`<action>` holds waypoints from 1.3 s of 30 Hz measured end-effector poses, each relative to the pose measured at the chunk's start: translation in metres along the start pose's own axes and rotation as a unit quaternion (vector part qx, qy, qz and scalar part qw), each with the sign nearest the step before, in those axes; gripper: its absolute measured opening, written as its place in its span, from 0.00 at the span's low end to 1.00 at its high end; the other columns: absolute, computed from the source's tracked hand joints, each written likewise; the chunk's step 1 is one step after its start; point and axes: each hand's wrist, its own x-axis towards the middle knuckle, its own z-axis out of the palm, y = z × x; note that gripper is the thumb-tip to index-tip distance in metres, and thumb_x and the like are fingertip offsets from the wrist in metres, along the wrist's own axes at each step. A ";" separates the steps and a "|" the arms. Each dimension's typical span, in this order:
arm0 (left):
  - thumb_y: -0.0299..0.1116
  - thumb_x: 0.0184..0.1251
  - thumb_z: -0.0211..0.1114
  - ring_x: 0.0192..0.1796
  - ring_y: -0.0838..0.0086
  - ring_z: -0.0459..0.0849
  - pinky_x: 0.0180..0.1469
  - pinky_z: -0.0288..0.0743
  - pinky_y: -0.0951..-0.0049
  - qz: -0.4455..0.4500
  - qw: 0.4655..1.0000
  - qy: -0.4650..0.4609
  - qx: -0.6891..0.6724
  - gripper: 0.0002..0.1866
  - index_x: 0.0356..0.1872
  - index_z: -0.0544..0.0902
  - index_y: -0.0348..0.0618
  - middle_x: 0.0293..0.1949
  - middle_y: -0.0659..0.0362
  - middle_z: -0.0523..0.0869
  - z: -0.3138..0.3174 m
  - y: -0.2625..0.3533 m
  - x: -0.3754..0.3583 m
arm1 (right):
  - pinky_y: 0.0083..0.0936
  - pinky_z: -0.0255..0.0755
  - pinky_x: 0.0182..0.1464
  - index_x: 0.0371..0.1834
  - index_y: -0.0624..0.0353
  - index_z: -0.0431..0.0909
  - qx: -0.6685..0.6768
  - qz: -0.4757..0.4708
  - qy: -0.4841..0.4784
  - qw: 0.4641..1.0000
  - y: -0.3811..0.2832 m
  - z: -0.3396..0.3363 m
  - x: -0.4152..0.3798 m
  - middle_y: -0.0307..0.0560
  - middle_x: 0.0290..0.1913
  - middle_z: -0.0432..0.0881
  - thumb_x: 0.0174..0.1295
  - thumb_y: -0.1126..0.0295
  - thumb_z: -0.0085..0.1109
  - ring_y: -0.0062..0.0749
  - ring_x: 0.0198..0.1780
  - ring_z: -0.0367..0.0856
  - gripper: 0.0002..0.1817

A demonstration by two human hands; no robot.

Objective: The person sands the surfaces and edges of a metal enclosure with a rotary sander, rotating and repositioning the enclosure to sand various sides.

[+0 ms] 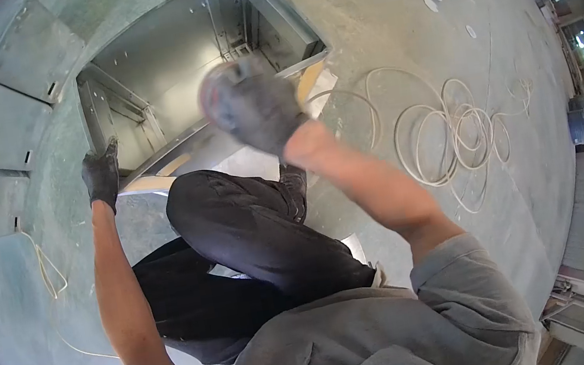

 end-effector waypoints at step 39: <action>0.54 0.69 0.70 0.35 0.43 0.86 0.39 0.75 0.51 0.064 0.997 -0.003 0.034 0.29 0.35 0.88 0.29 0.29 0.36 0.87 0.020 -0.050 0.027 | 0.49 0.82 0.50 0.59 0.51 0.78 -0.001 0.207 0.109 0.972 0.086 0.024 -0.051 0.59 0.54 0.77 0.61 0.53 0.70 0.56 0.53 0.82 0.25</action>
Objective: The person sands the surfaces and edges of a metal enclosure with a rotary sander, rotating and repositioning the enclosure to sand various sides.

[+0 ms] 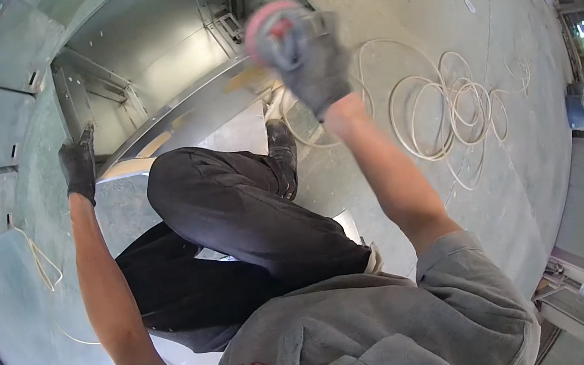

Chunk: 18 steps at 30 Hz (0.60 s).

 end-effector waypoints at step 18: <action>0.48 0.73 0.69 0.36 0.44 0.87 0.38 0.75 0.54 0.072 0.997 -0.014 -0.023 0.24 0.39 0.88 0.29 0.31 0.35 0.87 -0.006 0.013 -0.005 | 0.46 0.79 0.57 0.59 0.55 0.79 -0.055 0.094 -0.037 0.993 0.050 -0.039 0.050 0.60 0.53 0.81 0.60 0.48 0.72 0.57 0.54 0.84 0.30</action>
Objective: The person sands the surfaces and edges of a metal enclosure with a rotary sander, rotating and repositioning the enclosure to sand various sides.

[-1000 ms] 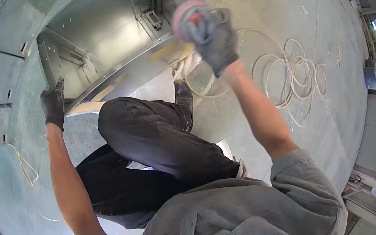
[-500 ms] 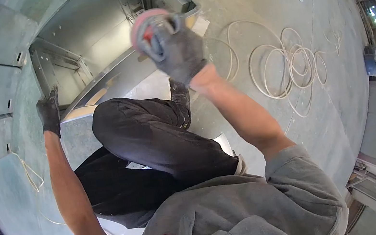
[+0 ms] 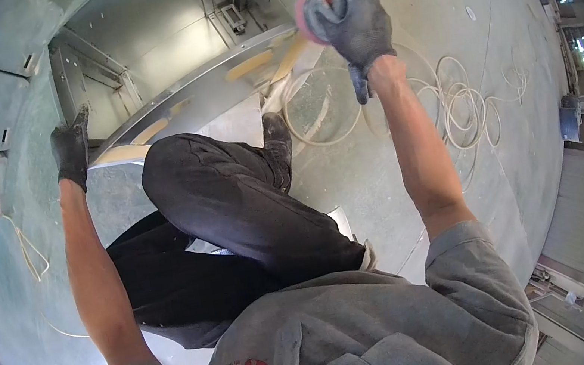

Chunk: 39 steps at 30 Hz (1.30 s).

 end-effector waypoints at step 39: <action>0.49 0.68 0.72 0.50 0.34 0.87 0.51 0.80 0.47 -0.085 0.994 -0.002 0.067 0.35 0.57 0.71 0.21 0.46 0.28 0.87 -0.007 0.030 0.039 | 0.44 0.79 0.56 0.51 0.55 0.85 -0.162 -0.178 -0.145 0.960 -0.049 0.085 0.245 0.59 0.49 0.89 0.59 0.44 0.69 0.56 0.52 0.87 0.27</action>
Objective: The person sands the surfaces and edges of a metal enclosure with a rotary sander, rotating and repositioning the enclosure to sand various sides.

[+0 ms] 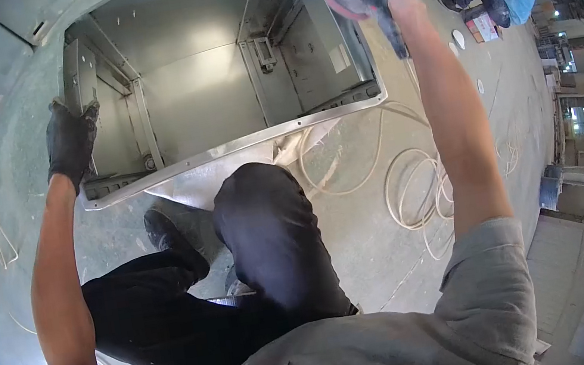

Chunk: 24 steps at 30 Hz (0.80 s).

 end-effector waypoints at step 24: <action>0.47 0.70 0.70 0.49 0.35 0.87 0.48 0.81 0.48 -0.085 0.991 -0.010 -0.106 0.32 0.58 0.72 0.27 0.43 0.31 0.87 -0.009 0.016 -0.008 | 0.36 0.78 0.60 0.54 0.52 0.87 -0.075 -0.269 -0.132 0.951 -0.158 0.014 0.198 0.54 0.53 0.89 0.64 0.47 0.64 0.46 0.55 0.87 0.25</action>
